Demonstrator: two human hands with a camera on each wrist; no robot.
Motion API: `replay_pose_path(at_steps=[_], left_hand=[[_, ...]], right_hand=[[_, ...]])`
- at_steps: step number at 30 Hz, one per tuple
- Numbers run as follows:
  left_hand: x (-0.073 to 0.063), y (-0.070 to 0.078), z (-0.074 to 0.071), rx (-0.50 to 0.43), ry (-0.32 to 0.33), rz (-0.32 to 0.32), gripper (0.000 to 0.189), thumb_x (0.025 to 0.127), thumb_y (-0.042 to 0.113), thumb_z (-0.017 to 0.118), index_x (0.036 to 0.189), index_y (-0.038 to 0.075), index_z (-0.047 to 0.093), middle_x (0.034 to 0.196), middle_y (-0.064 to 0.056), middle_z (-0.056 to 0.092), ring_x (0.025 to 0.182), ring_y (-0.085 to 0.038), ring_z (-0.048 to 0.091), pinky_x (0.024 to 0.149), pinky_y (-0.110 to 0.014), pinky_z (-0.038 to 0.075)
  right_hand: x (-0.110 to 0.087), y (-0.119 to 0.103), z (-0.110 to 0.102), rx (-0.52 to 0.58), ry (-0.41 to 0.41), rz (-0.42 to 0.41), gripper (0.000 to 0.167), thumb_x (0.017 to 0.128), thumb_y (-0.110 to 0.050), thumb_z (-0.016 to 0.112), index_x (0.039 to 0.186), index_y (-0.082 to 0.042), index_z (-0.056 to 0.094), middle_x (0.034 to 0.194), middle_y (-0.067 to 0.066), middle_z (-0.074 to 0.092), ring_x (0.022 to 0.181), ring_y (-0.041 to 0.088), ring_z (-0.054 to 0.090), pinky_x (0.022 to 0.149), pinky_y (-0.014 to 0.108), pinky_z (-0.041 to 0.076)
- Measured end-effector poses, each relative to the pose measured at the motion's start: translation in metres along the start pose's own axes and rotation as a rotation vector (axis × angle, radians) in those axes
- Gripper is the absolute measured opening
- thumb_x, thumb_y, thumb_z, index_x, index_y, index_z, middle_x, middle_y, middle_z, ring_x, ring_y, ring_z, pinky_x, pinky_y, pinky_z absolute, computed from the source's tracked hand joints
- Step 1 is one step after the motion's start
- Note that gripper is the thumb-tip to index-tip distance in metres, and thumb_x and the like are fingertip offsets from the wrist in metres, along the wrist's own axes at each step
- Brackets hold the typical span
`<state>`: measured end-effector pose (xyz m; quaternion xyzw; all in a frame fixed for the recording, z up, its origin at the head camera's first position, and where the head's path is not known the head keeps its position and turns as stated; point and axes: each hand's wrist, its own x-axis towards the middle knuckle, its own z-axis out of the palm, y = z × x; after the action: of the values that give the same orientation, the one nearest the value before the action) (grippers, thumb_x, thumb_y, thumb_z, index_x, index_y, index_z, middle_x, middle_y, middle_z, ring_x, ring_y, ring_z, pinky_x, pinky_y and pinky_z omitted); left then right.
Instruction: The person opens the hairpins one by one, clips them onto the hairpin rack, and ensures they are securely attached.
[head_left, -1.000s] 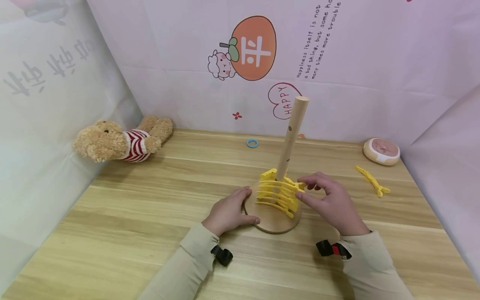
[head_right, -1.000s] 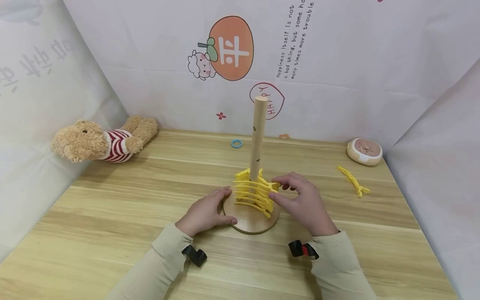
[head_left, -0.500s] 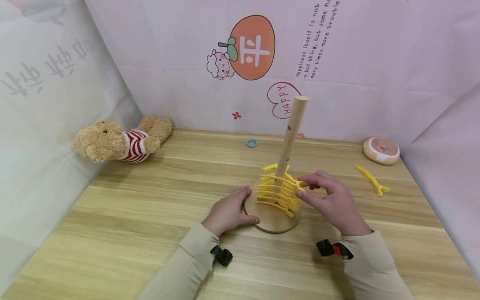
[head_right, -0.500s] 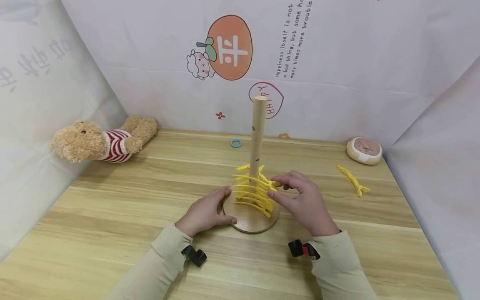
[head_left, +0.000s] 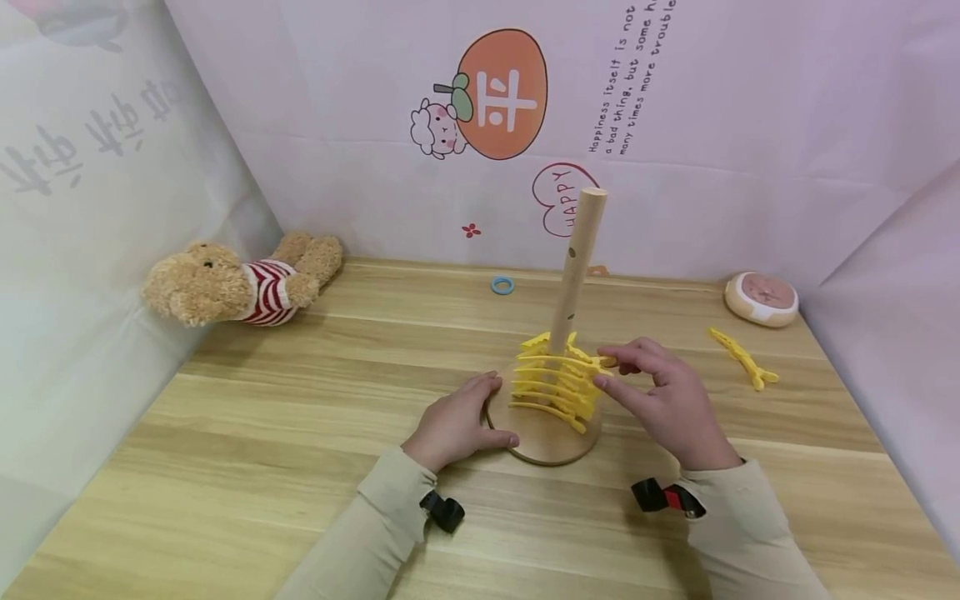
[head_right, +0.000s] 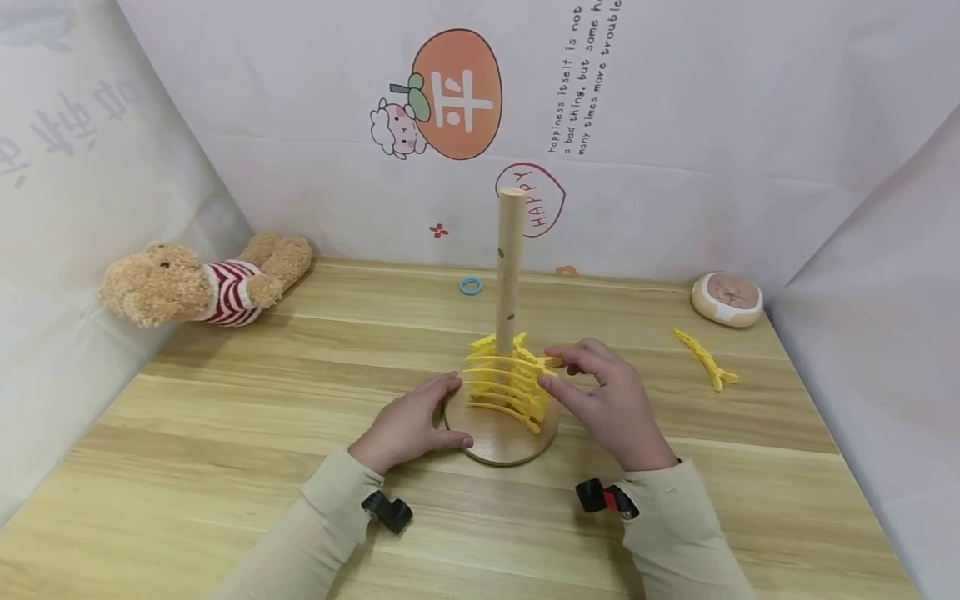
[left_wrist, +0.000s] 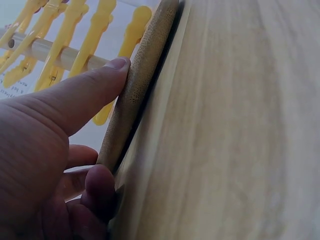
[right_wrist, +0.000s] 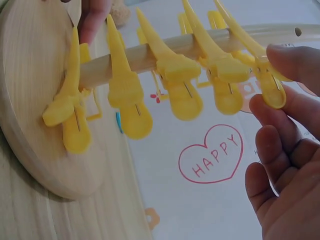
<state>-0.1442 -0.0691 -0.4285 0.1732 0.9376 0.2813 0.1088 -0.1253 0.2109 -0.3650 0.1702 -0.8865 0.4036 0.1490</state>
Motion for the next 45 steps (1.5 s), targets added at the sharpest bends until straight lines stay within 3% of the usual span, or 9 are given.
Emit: replay_pose_path(at_steps=[9,14,22,32,37,45], left_hand=[[-0.001,0.003,0.0,0.032,-0.001,0.008,0.093,0.079,0.054,0.081,0.152,0.01,0.043,0.16,-0.005,0.036,0.143,-0.026,0.04,0.108,-0.049,0.042],[-0.001,0.003,0.001,0.037,0.005,0.014,0.093,0.08,0.054,0.081,0.152,0.009,0.043,0.161,-0.005,0.035,0.144,-0.025,0.039,0.108,-0.048,0.042],[-0.001,0.002,0.001,0.032,0.009,0.005,0.093,0.079,0.054,0.081,0.152,0.01,0.043,0.161,-0.004,0.036,0.144,-0.025,0.04,0.109,-0.048,0.042],[-0.002,0.002,0.001,0.017,0.012,-0.001,0.093,0.079,0.055,0.081,0.152,0.011,0.044,0.16,-0.003,0.037,0.143,-0.025,0.04,0.109,-0.048,0.041],[-0.001,0.001,0.002,0.02,0.012,0.0,0.093,0.079,0.055,0.081,0.151,0.011,0.044,0.16,-0.004,0.037,0.143,-0.026,0.04,0.109,-0.049,0.042],[-0.001,0.002,0.002,0.016,0.008,-0.007,0.093,0.079,0.055,0.081,0.152,0.012,0.043,0.161,-0.002,0.036,0.144,-0.024,0.039,0.11,-0.048,0.041]], right_hand=[[0.0,-0.004,0.005,0.066,0.053,-0.032,0.028,0.088,-0.012,0.078,0.116,-0.015,0.075,0.099,-0.003,0.067,0.091,0.011,0.054,0.052,0.02,0.044],[0.0,-0.005,0.004,0.061,0.053,-0.027,0.029,0.088,-0.011,0.078,0.117,-0.014,0.075,0.1,-0.003,0.067,0.091,0.01,0.054,0.052,0.019,0.043],[0.001,-0.004,0.002,0.018,0.025,-0.011,0.035,0.089,-0.015,0.078,0.124,-0.014,0.072,0.108,-0.004,0.069,0.093,0.007,0.056,0.075,0.017,0.043],[0.001,0.003,-0.007,0.113,0.014,0.043,0.036,0.093,-0.014,0.074,0.128,-0.015,0.069,0.115,0.001,0.068,0.097,0.009,0.057,0.084,0.017,0.043],[0.0,0.012,-0.017,0.101,0.115,0.107,0.028,0.095,-0.019,0.072,0.123,-0.014,0.071,0.11,-0.003,0.068,0.097,0.008,0.056,0.08,0.017,0.042],[0.004,0.039,-0.027,0.173,0.439,0.14,0.018,0.092,-0.006,0.072,0.107,0.004,0.073,0.093,-0.016,0.069,0.085,0.008,0.058,0.074,0.017,0.044]])
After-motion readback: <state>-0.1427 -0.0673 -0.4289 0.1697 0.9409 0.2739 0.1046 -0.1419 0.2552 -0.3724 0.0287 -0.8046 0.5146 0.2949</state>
